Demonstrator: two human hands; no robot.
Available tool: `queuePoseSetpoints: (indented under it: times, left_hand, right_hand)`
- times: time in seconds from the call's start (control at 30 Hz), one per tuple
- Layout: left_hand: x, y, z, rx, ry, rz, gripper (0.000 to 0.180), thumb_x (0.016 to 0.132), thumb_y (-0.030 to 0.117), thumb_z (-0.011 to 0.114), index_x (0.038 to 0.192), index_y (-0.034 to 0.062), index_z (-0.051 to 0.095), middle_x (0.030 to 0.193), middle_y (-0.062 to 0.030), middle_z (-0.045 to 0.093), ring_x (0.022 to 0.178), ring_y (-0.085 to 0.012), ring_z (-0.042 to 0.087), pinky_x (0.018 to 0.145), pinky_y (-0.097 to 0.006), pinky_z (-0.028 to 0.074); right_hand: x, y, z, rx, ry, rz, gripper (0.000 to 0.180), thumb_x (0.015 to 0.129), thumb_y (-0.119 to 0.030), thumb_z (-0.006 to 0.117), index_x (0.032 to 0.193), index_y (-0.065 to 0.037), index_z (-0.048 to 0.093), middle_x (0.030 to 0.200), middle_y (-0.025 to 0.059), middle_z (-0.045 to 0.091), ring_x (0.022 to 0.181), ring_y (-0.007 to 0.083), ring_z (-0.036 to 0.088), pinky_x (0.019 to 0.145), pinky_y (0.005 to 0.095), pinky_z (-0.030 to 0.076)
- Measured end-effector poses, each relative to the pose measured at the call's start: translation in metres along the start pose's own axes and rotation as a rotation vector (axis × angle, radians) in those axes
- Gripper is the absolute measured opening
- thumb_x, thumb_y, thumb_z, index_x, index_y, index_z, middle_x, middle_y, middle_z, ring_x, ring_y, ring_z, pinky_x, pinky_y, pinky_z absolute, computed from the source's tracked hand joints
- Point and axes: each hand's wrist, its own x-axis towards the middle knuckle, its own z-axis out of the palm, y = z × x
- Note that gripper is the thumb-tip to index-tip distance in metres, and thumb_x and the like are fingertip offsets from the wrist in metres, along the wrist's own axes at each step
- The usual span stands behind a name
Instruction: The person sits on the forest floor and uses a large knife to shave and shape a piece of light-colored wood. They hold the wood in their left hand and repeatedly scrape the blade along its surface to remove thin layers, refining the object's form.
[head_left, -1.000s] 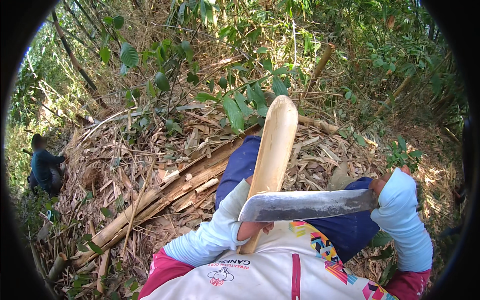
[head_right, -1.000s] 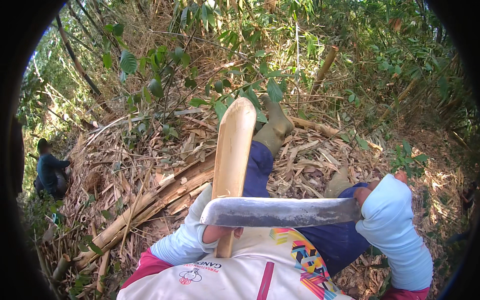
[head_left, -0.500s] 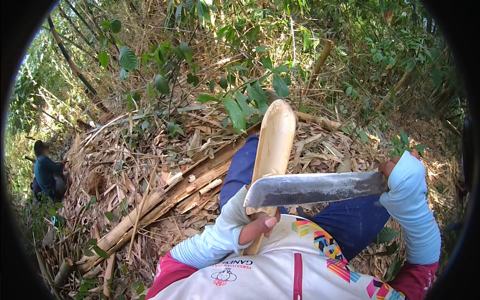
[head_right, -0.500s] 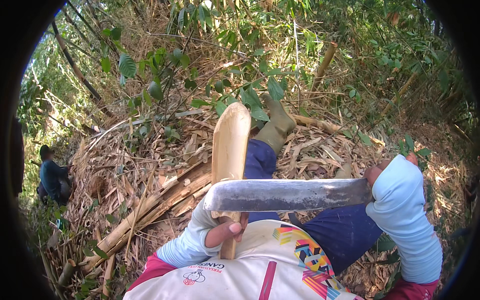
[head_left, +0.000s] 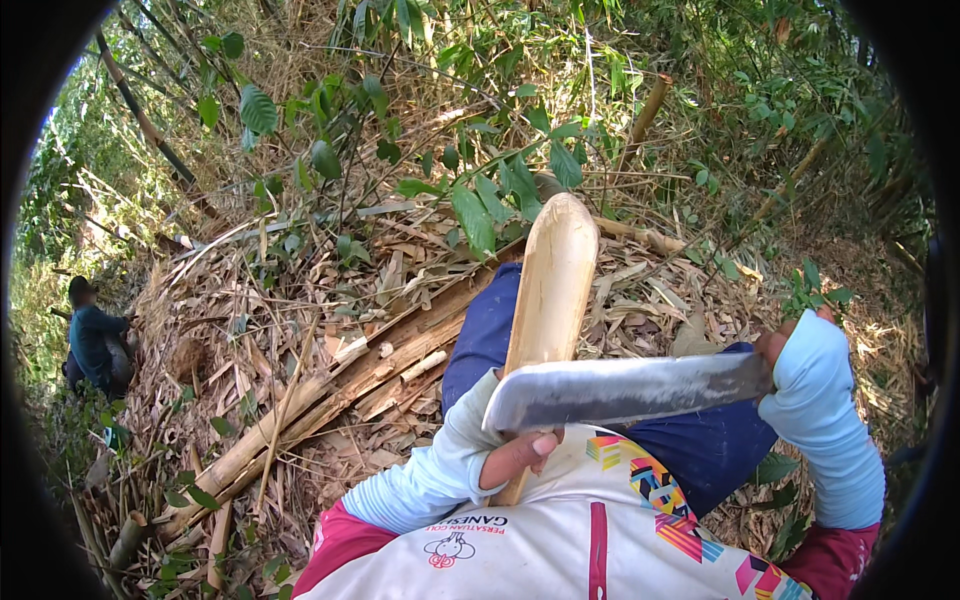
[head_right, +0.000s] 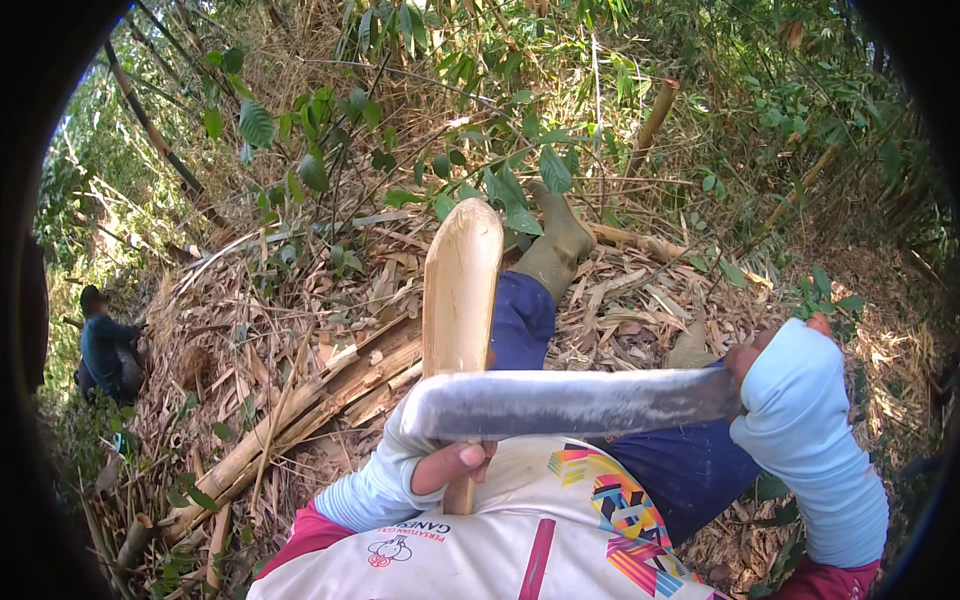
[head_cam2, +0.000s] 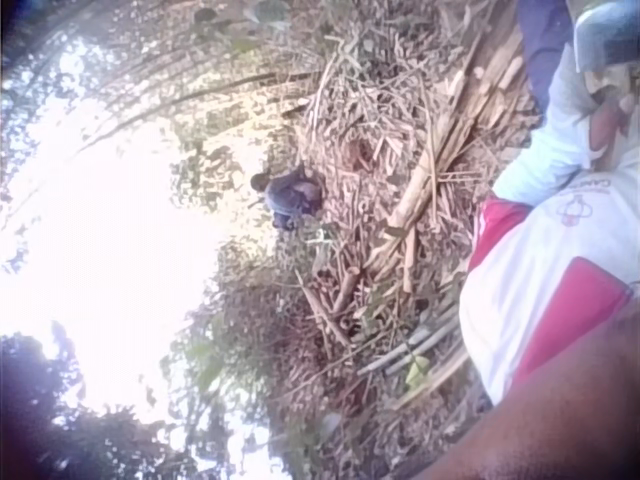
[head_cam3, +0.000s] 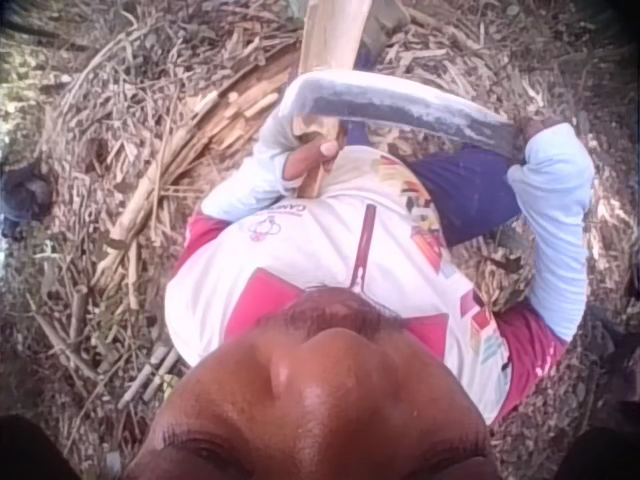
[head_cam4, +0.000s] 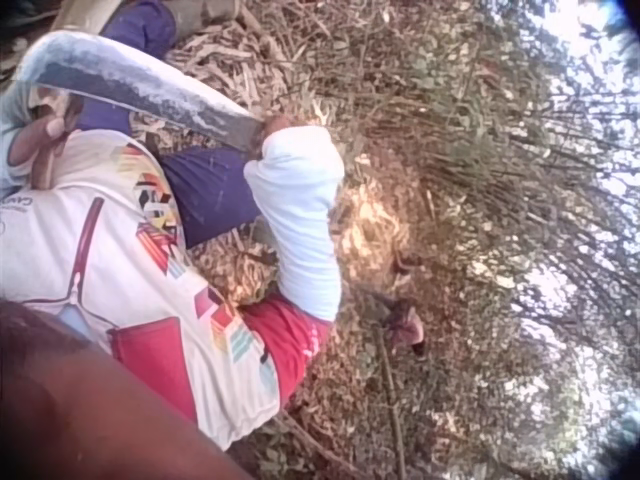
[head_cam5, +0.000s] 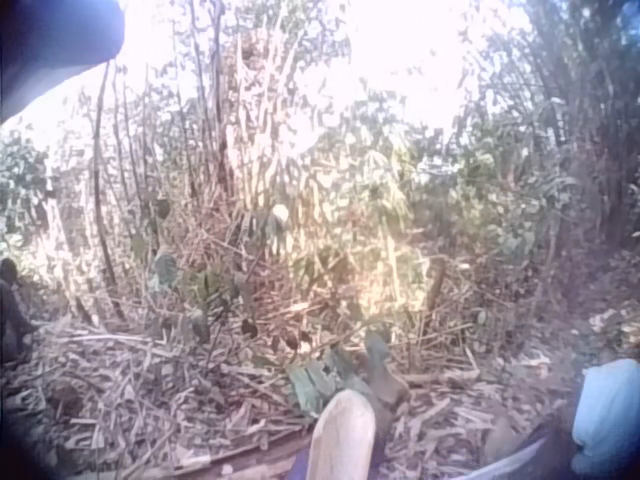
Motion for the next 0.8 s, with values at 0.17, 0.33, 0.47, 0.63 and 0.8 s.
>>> queuePoseSetpoints:
  times: [0.17,0.33,0.47,0.63,0.8]
  left_hand:
    - [0.0,-0.008,0.0,0.016,0.066,0.051,0.048,0.086,0.003,0.066,0.128,0.0055,0.043,0.095,-0.0067,0.059,0.073,-0.0086,0.056,0.06,-0.024,0.047]
    - [0.002,-0.004,0.003,-0.191,0.075,-0.018,0.047,0.087,0.003,0.064,0.129,0.0044,0.042,0.092,-0.0066,0.058,0.071,-0.0091,0.055,0.059,-0.023,0.046]
    - [0.005,-0.008,0.001,-0.384,0.126,-0.097,0.049,0.087,-0.001,0.062,0.131,0.0033,0.04,0.095,-0.0075,0.058,0.071,-0.0116,0.057,0.059,-0.023,0.047]
    - [0.004,-0.011,0.0,-0.357,0.113,-0.125,0.05,0.087,-0.002,0.062,0.131,0.0038,0.04,0.1,-0.008,0.059,0.076,-0.0121,0.058,0.062,-0.024,0.048]
    - [-0.001,-0.003,0.003,-0.015,0.044,0.007,0.051,0.086,0.0,0.063,0.132,0.0037,0.04,0.097,-0.0064,0.058,0.074,-0.0092,0.055,0.062,-0.024,0.047]
  right_hand:
    - [0.003,-0.003,0.004,-0.048,-0.029,-0.014,0.024,0.049,-0.012,0.067,0.073,-0.01,0.06,0.064,0.0062,0.052,0.069,0.0301,0.056,0.082,0.0492,0.041]
    - [0.001,-0.002,0.002,-0.044,0.013,-0.024,0.024,0.049,-0.01,0.065,0.072,-0.01,0.059,0.063,0.007,0.05,0.066,0.0306,0.054,0.078,0.0473,0.042]
    - [0.002,-0.001,0.006,-0.015,0.018,-0.075,0.025,0.049,-0.01,0.065,0.073,-0.01,0.06,0.062,0.0055,0.05,0.066,0.03,0.054,0.074,0.0461,0.041]
    - [0.0,0.005,0.008,-0.023,0.024,-0.082,0.025,0.048,-0.009,0.065,0.072,-0.009,0.059,0.062,0.0057,0.05,0.066,0.0291,0.054,0.071,0.0431,0.04]
    - [0.003,0.005,0.006,0.013,0.079,0.032,0.025,0.049,-0.012,0.066,0.074,-0.011,0.061,0.062,0.0052,0.05,0.066,0.0291,0.054,0.073,0.0428,0.04]
